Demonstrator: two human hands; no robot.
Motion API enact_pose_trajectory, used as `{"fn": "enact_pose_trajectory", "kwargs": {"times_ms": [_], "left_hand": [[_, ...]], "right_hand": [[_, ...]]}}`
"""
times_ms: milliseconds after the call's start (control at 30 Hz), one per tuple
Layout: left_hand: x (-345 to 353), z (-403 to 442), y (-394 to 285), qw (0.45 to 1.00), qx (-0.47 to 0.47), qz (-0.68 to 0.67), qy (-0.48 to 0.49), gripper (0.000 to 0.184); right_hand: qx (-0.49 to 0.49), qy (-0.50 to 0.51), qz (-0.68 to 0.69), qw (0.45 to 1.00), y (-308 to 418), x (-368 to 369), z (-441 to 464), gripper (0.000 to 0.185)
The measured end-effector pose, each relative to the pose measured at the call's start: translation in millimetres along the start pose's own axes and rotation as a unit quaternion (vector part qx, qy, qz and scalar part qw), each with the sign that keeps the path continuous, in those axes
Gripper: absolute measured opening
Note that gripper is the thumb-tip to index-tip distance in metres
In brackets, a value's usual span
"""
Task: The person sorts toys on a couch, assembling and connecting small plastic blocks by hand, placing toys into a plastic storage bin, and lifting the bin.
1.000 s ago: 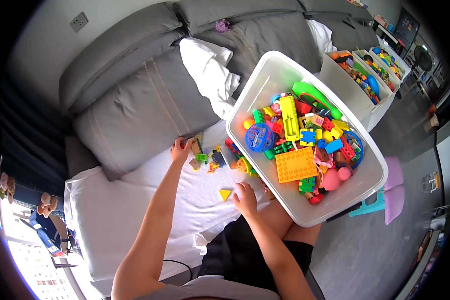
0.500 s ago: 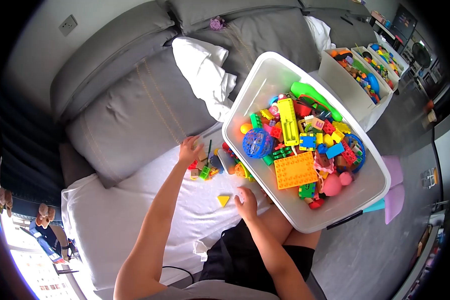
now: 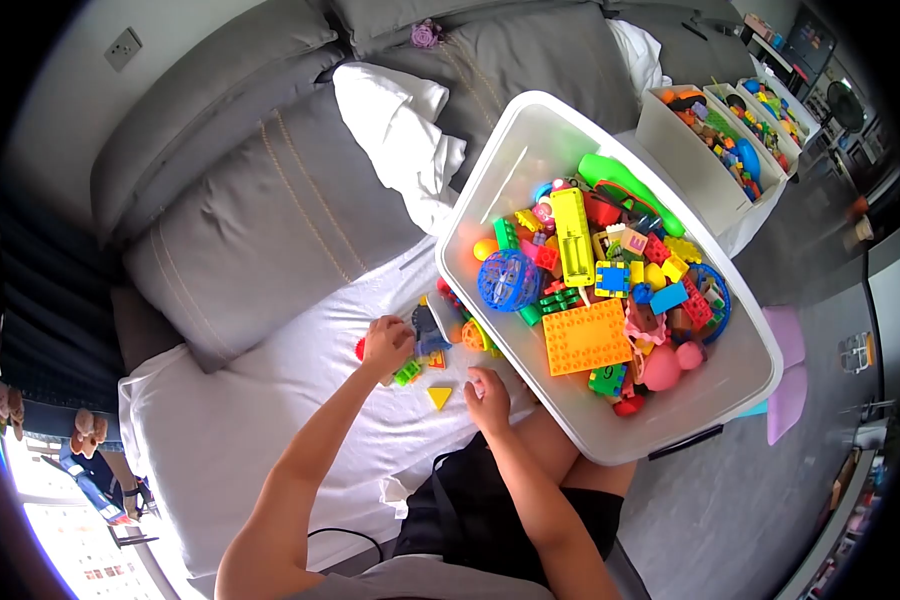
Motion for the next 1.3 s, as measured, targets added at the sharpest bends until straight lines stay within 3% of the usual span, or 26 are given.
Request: {"fn": "enact_pose_trajectory", "kwargs": {"times_ms": [167,267,400,633,700,800,900,1067,1167,1300], "left_hand": [[-8,64,-5,0.989,-0.004,-0.051,-0.139,0.015],[17,118,-2,0.989,0.019,0.026,-0.144,0.02],[46,133,16,0.988,-0.138,0.048,0.039,0.018],[34,75,6,0.999,0.011,-0.015,0.044,0.013],[28,55,5,0.998,0.046,-0.017,0.046,0.012],[22,25,3,0.993,0.076,-0.002,0.092,0.014],[12,3,-5,0.988,0.127,-0.015,0.082,0.021],[9,-29,-16,0.986,0.149,0.004,0.077,0.022],[7,-56,-24,0.984,0.157,0.031,0.083,0.021],[-6,-87,-34,0.981,0.128,0.115,0.088,0.012]], "right_hand": [[0.016,0.002,0.003,1.0,0,-1,-2,0.025],[0.002,0.003,0.002,1.0,-2,0,-2,0.024],[-0.013,-0.002,0.01,1.0,3,-1,-2,0.023],[-0.086,0.014,-0.056,0.995,50,13,17,0.038],[-0.068,0.027,-0.088,0.993,59,28,40,0.054],[-0.023,0.071,-0.266,0.961,49,52,73,0.068],[0.009,0.162,-0.3,0.94,45,57,84,0.073],[-0.067,0.177,-0.276,0.942,54,50,60,0.066],[-0.05,0.213,-0.29,0.932,73,44,33,0.058],[-0.058,0.163,-0.255,0.951,58,38,19,0.045]]}}
Point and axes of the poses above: each hand's wrist, its own z-axis towards the middle knuckle, its own x-axis out of the palm, y = z × x, the point moved 7 cm from there along z, towards the middle knuckle, and after that the axes turned 4 degrees about y, right-handed, at the moved point
